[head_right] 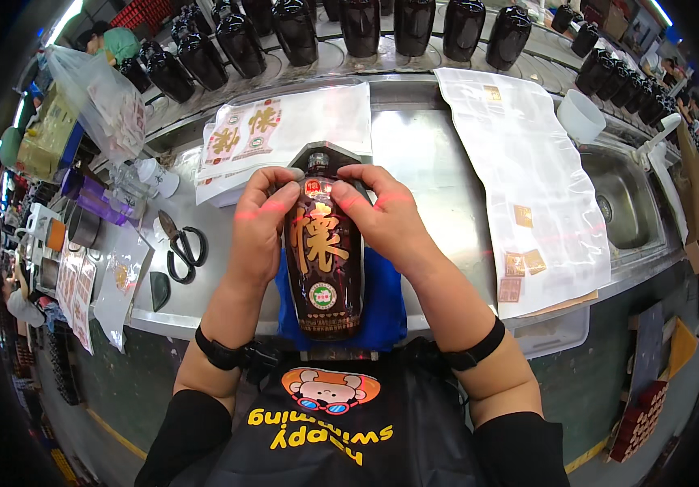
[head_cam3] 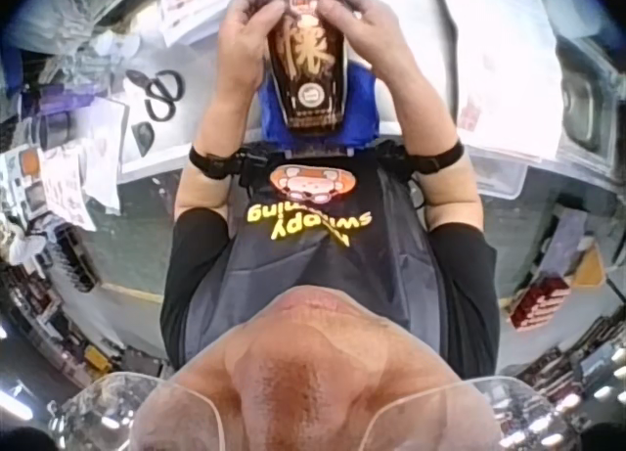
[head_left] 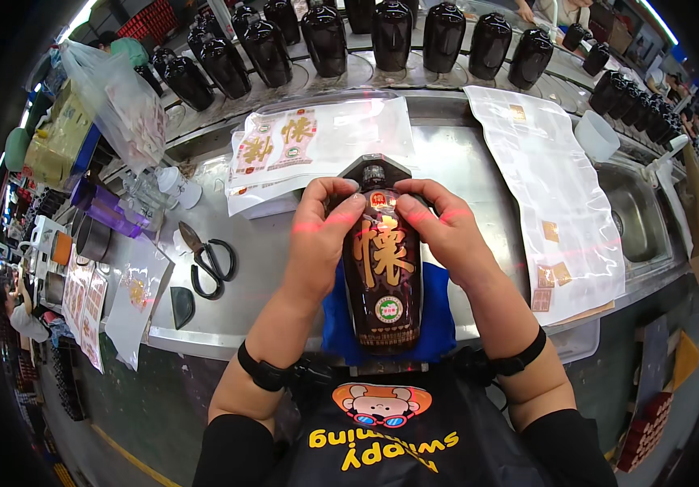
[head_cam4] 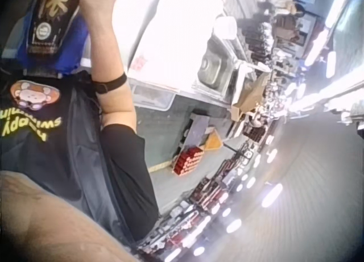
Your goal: Applying decorative and brand labels to dark glass liquor bottles on a production line.
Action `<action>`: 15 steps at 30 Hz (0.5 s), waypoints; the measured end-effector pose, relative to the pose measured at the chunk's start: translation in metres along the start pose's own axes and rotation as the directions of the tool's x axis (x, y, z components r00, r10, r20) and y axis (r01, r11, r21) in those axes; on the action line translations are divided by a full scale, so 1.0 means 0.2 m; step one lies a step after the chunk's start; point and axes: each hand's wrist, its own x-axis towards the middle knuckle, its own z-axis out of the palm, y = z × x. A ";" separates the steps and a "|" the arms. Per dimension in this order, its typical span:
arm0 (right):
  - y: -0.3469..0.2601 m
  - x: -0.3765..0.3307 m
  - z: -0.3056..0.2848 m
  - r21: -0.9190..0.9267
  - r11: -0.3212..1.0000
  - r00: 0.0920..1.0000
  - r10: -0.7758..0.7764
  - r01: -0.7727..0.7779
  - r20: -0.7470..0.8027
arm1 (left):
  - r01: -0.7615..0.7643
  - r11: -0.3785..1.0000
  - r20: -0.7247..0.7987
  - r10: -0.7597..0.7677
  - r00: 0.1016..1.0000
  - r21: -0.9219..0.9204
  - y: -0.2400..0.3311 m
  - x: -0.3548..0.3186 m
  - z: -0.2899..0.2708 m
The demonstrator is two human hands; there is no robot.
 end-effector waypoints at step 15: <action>0.01 0.02 0.01 0.076 0.997 1.000 -0.008 0.006 0.017 | 0.061 0.987 -0.002 -0.062 0.998 -0.148 -0.02 -0.01 0.02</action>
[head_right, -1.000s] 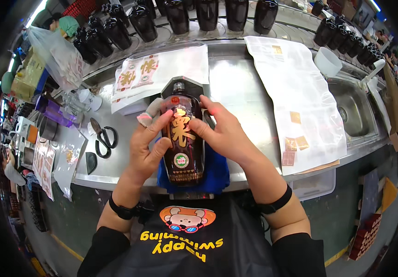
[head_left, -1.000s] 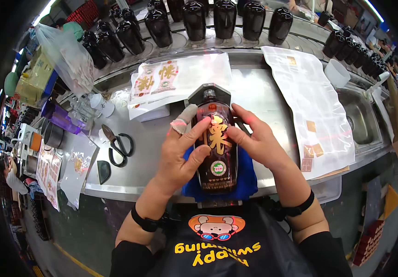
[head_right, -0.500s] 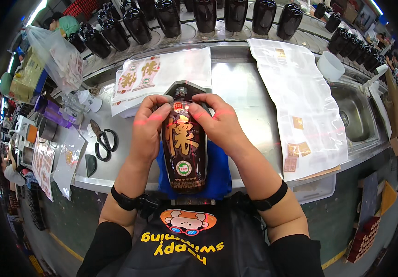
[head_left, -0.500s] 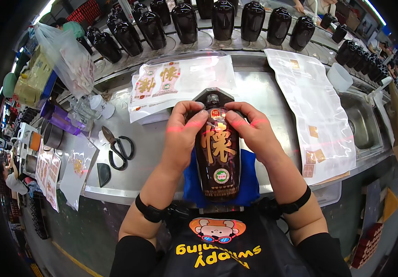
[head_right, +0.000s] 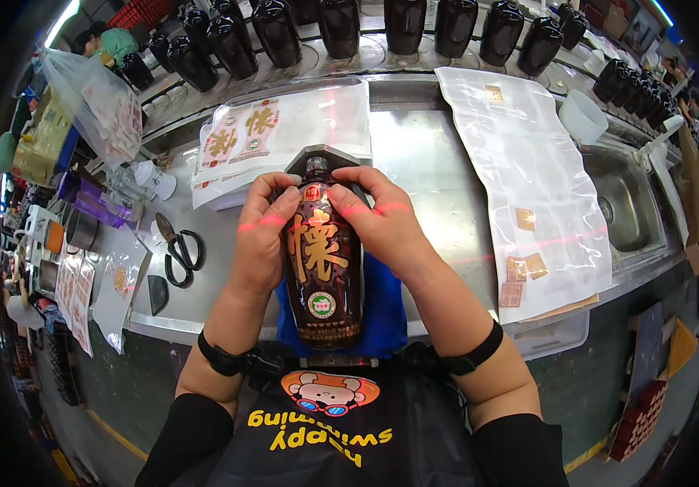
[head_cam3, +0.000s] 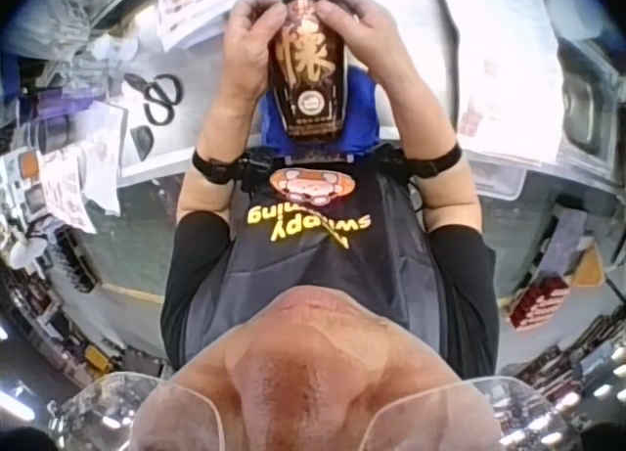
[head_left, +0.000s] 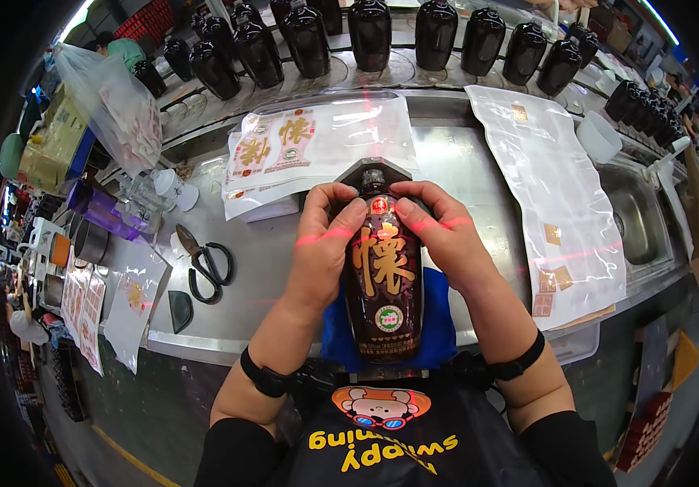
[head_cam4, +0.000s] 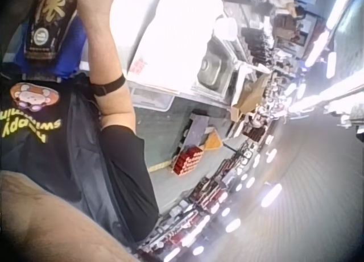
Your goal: Applying decorative and brand labels to dark glass liquor bottles on a production line.
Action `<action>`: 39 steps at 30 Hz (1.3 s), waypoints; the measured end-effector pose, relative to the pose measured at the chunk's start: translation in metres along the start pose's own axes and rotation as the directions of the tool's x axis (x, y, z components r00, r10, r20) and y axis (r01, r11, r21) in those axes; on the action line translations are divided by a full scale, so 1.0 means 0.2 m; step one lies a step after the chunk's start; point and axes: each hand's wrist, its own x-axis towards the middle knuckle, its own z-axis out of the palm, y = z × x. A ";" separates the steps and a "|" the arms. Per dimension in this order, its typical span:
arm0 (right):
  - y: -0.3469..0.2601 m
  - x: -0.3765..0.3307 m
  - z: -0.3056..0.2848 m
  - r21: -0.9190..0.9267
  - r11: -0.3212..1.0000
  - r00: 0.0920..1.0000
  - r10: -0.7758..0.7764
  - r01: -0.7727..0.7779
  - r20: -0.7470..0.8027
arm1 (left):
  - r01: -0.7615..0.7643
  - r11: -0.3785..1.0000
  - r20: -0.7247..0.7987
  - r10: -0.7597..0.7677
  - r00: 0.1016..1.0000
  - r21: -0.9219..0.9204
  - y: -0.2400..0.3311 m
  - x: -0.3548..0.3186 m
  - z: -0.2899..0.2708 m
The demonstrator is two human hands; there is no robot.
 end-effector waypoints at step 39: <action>-0.01 -0.06 0.00 -0.025 0.998 0.996 -0.047 0.049 0.082 | -0.009 0.997 0.091 0.015 0.996 -0.071 -0.06 -0.05 -0.02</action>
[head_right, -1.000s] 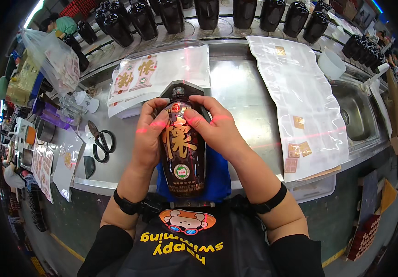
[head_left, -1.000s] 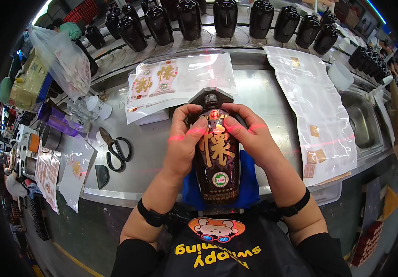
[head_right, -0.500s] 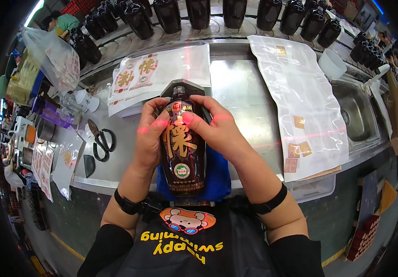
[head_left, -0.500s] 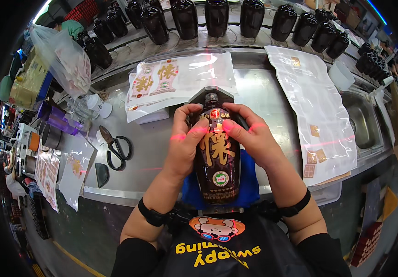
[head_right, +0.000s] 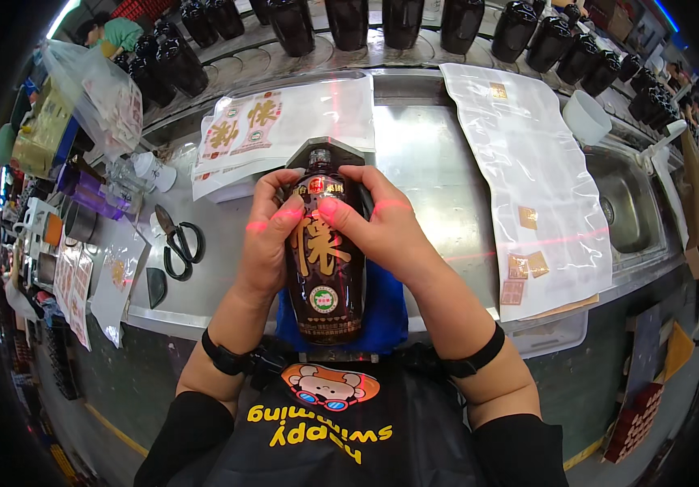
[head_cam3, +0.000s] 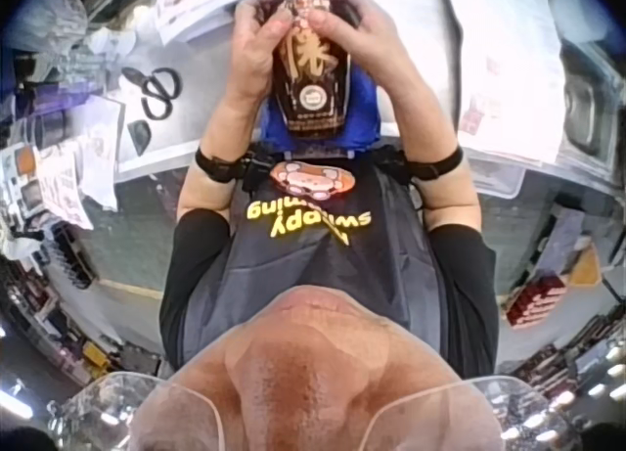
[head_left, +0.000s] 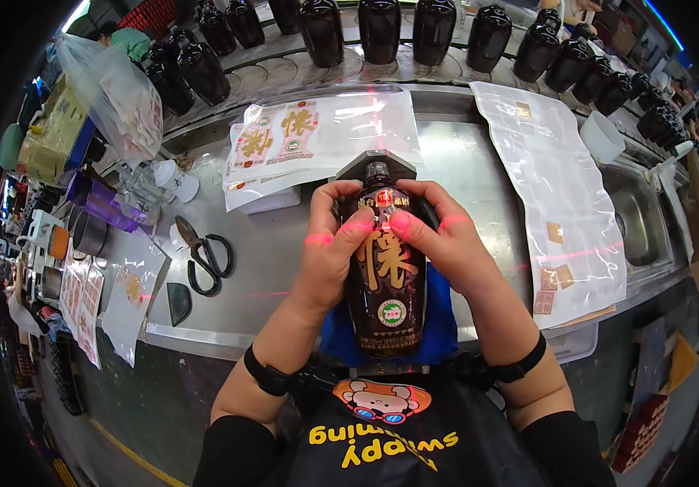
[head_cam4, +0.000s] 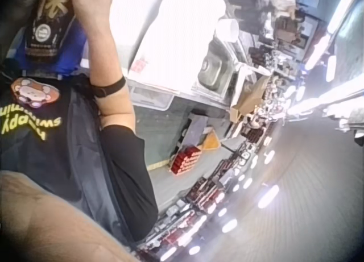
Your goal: Applying decorative and brand labels to dark glass liquor bottles on a production line.
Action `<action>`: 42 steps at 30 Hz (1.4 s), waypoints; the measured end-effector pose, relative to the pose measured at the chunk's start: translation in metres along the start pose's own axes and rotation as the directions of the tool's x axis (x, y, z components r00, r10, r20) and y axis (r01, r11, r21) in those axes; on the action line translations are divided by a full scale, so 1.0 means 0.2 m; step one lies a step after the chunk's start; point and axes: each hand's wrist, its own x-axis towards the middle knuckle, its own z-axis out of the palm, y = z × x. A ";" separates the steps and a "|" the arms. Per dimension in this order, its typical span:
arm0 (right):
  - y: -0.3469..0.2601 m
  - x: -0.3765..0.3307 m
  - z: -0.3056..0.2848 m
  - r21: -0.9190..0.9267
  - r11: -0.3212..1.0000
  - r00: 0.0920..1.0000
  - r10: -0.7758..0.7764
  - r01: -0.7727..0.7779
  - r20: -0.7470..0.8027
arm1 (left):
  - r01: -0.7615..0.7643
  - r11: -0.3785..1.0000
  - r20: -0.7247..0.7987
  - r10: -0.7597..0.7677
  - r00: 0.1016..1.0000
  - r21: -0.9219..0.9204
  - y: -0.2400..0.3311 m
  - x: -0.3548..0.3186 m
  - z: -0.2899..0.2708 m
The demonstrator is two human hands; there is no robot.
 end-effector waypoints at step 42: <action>-0.12 0.06 -0.01 -0.521 0.759 0.880 -0.473 0.390 -0.031 | -0.300 0.625 0.075 0.360 0.930 0.721 0.09 0.07 0.01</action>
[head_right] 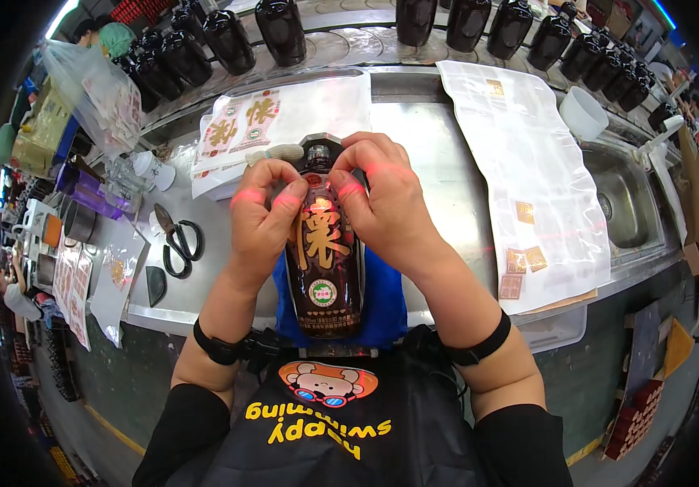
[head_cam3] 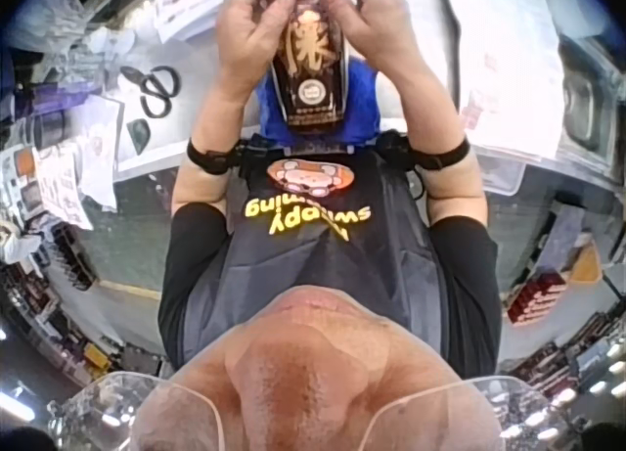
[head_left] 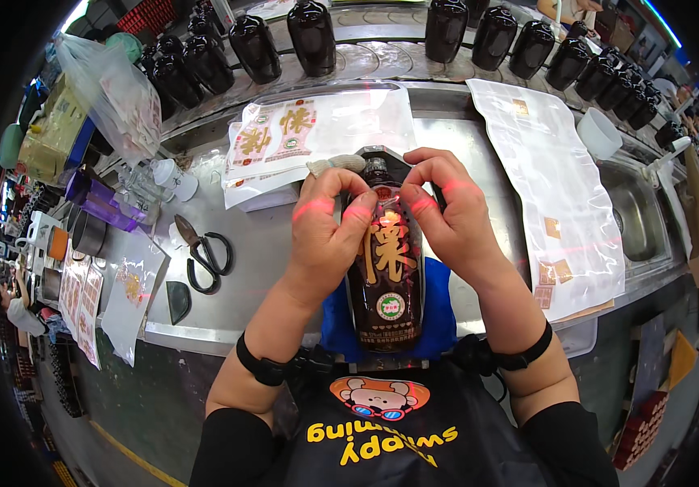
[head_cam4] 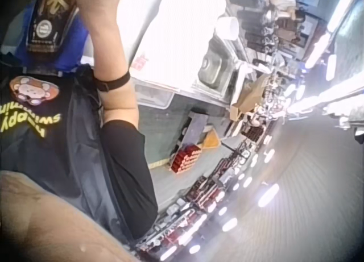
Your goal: Applying decorative and brand labels to dark glass liquor bottles on a production line.
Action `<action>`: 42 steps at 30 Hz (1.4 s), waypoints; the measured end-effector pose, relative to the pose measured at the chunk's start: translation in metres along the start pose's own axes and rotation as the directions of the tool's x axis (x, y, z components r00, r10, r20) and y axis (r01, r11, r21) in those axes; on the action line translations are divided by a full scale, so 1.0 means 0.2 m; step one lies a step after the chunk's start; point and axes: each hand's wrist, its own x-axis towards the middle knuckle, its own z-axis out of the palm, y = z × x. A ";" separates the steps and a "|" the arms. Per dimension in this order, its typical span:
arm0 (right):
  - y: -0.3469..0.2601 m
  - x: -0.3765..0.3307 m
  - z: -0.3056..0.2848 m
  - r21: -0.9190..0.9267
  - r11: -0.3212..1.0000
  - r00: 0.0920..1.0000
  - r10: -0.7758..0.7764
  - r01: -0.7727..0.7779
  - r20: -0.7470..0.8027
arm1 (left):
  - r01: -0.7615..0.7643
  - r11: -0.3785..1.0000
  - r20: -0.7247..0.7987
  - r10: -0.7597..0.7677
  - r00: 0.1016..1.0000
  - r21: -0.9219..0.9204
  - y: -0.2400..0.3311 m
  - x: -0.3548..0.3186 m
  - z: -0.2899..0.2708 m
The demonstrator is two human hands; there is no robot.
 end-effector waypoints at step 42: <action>0.08 -0.15 0.03 0.439 0.765 0.882 0.401 -0.471 0.248 | 0.331 0.692 0.242 -0.226 0.944 -0.641 -0.02 -0.15 0.03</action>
